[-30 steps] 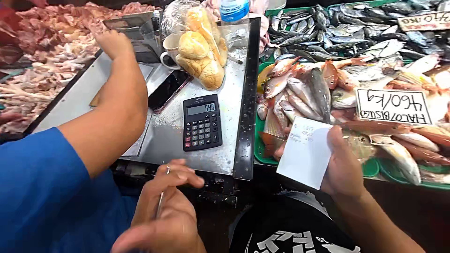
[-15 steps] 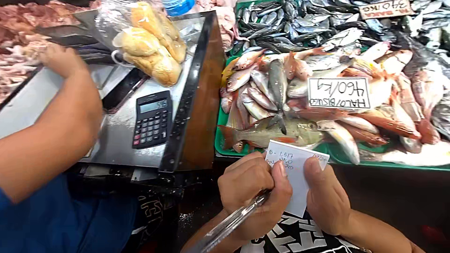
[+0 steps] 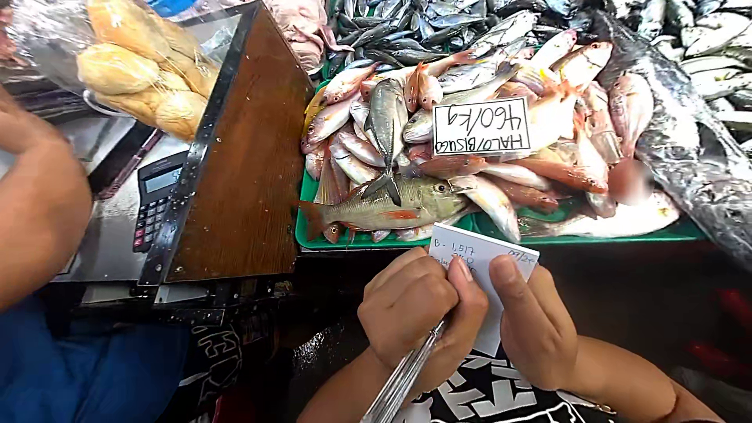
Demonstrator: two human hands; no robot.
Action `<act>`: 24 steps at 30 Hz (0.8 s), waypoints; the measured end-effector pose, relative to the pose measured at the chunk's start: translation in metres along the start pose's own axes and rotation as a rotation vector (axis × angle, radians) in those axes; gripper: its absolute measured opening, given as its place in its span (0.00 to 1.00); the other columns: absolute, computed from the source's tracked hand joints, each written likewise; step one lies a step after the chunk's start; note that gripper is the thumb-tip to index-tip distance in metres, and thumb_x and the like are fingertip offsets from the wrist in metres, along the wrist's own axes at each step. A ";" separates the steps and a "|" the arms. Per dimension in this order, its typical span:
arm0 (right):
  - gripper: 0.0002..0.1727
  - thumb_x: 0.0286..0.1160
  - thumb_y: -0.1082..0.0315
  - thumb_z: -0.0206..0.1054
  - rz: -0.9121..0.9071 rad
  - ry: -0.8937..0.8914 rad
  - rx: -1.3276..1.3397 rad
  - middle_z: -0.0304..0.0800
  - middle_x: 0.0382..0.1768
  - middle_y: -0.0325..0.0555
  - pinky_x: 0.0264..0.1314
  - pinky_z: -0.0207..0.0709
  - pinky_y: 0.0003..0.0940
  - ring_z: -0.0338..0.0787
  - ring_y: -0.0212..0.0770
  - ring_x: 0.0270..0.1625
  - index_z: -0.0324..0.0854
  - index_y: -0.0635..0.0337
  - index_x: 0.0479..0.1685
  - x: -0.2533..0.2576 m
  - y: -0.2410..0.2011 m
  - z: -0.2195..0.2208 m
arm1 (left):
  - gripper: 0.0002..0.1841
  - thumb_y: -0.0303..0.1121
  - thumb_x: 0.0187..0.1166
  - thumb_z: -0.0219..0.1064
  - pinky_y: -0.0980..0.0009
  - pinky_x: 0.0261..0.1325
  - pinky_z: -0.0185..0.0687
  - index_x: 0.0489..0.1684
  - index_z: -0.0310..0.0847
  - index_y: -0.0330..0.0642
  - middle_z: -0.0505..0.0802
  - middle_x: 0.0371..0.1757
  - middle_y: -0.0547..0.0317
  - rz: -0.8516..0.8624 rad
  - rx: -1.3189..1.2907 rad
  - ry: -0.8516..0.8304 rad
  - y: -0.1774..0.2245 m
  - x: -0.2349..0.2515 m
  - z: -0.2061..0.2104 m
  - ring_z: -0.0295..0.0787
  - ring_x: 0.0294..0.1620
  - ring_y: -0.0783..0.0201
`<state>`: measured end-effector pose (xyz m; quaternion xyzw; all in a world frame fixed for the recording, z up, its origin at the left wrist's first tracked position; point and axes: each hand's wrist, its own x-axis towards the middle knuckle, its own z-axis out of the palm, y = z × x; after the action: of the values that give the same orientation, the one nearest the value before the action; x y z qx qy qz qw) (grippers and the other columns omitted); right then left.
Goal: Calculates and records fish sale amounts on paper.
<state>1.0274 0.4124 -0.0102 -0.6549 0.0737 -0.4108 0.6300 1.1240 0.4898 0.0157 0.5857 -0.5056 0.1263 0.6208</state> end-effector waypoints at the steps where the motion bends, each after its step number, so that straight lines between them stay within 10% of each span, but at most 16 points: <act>1: 0.24 0.96 0.53 0.41 -0.003 -0.001 0.003 0.93 0.42 0.24 0.59 0.82 0.13 0.88 0.12 0.52 0.82 0.54 0.46 -0.001 0.000 -0.004 | 0.15 0.22 0.75 0.65 0.85 0.31 0.69 0.19 0.66 0.43 0.75 0.18 0.64 0.010 0.013 0.000 0.002 -0.001 0.003 0.73 0.24 0.76; 24: 0.24 0.97 0.53 0.41 -0.019 -0.012 0.040 0.92 0.40 0.22 0.57 0.82 0.12 0.88 0.11 0.51 0.81 0.52 0.43 -0.009 -0.011 -0.032 | 0.14 0.22 0.75 0.65 0.86 0.30 0.69 0.19 0.67 0.42 0.76 0.19 0.63 0.058 0.001 0.002 0.019 -0.007 0.029 0.74 0.24 0.76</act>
<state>0.9967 0.3950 -0.0085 -0.6451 0.0555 -0.4145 0.6395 1.0927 0.4736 0.0164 0.5710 -0.5216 0.1450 0.6171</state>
